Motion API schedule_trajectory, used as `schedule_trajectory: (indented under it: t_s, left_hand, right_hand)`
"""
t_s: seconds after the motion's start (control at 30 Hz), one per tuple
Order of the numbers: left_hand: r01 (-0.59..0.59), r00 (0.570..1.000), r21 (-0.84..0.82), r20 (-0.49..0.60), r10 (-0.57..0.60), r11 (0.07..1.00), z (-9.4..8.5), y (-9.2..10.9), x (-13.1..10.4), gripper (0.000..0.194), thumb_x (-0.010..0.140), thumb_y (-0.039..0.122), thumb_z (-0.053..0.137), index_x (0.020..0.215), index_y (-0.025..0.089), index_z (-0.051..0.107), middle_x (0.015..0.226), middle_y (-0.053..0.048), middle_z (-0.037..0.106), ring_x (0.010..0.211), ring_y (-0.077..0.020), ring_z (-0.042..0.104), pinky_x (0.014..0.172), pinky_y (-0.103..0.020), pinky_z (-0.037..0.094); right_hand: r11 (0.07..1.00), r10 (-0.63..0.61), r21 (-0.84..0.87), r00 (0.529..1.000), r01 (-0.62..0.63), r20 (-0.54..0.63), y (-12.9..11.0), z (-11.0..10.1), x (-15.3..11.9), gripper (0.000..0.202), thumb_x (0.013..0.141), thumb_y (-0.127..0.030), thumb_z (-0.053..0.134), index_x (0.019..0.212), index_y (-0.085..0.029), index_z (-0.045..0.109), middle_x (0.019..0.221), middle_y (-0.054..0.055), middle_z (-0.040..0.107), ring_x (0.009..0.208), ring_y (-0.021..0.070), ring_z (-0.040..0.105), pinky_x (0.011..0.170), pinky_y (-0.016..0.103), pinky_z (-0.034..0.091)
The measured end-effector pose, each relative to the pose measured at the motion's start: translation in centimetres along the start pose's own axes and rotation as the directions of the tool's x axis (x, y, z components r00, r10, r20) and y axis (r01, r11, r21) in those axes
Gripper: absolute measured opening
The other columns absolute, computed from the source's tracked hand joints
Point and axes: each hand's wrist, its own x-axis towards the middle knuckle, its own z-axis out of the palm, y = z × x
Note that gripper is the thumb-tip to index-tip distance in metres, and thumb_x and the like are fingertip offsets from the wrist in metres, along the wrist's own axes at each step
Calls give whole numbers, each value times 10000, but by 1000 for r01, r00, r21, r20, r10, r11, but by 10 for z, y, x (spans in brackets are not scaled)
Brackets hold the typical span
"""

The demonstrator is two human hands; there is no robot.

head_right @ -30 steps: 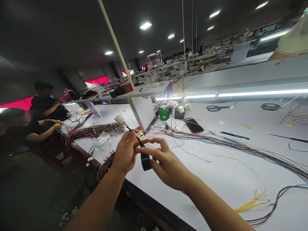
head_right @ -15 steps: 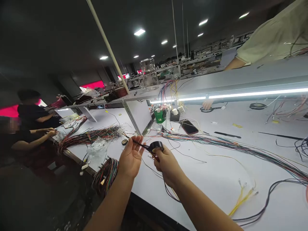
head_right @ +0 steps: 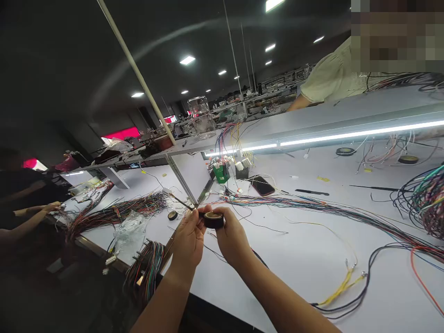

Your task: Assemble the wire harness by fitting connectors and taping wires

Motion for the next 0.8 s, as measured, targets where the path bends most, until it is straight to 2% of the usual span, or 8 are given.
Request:
schedule_trajectory:
  t_s: [0.1,0.17,0.33,0.43,0.5,0.6,0.7,0.8]
  left_hand:
    - [-113,987,12,113,111,994,3,11,-4,220,825,337,626,895,138,690,1032,-112,693,1080,-248,598,1021,-434,378]
    - [-159,968,37,203,148,987,2,19,-6,201,833,333,619,878,150,690,999,-102,705,1067,-244,609,1032,-443,373]
    - [-231,899,198,417,132,953,6,43,-14,195,852,357,591,883,176,656,1051,-92,694,954,-238,665,926,-431,485]
    - [-192,897,421,442,-16,887,18,51,-20,241,878,420,526,916,187,574,1070,-98,686,700,-185,700,678,-344,570]
    - [-203,924,526,381,-16,826,27,54,-22,278,880,472,489,902,195,510,974,-84,712,542,-136,660,532,-269,547]
    - [-232,965,610,240,102,758,38,54,-22,319,872,524,460,891,206,462,890,-59,723,411,-85,573,427,-207,484]
    - [-196,980,639,138,140,744,41,49,-19,326,865,533,462,869,207,467,931,-60,717,371,-62,520,394,-191,448]
    - [-173,985,594,110,134,785,38,40,-14,320,836,524,518,843,205,502,981,-73,706,364,-42,482,372,-174,397]
  right_hand:
    - [967,145,194,983,-164,109,-9,-10,1,122,743,-240,503,864,-220,508,556,-83,428,412,68,366,404,200,285]
    - [908,264,225,900,-353,347,-13,-22,3,70,725,-237,520,779,-198,496,573,-79,442,371,35,304,352,180,196]
    - [768,456,-267,204,-582,866,-13,-51,8,90,712,-234,586,710,-157,541,615,-4,608,300,12,265,280,175,131]
    - [774,415,-306,79,-555,907,-12,-60,10,148,730,-255,639,705,-145,543,611,5,616,295,8,274,268,167,143]
    - [786,386,-236,156,-571,909,-13,-66,10,189,766,-314,644,796,-151,551,678,5,626,291,0,279,267,164,139]
    - [846,303,22,515,-533,802,-16,-72,5,314,857,-424,547,1102,-233,505,924,20,616,347,-4,373,311,152,224]
    - [965,105,136,801,-227,589,-22,-71,-8,386,880,-347,508,1255,-336,420,1214,56,488,563,46,536,482,211,430]
    - [959,-220,-50,841,280,495,-28,-58,-22,435,828,-172,506,1216,-368,512,1326,44,375,795,115,556,694,301,485]
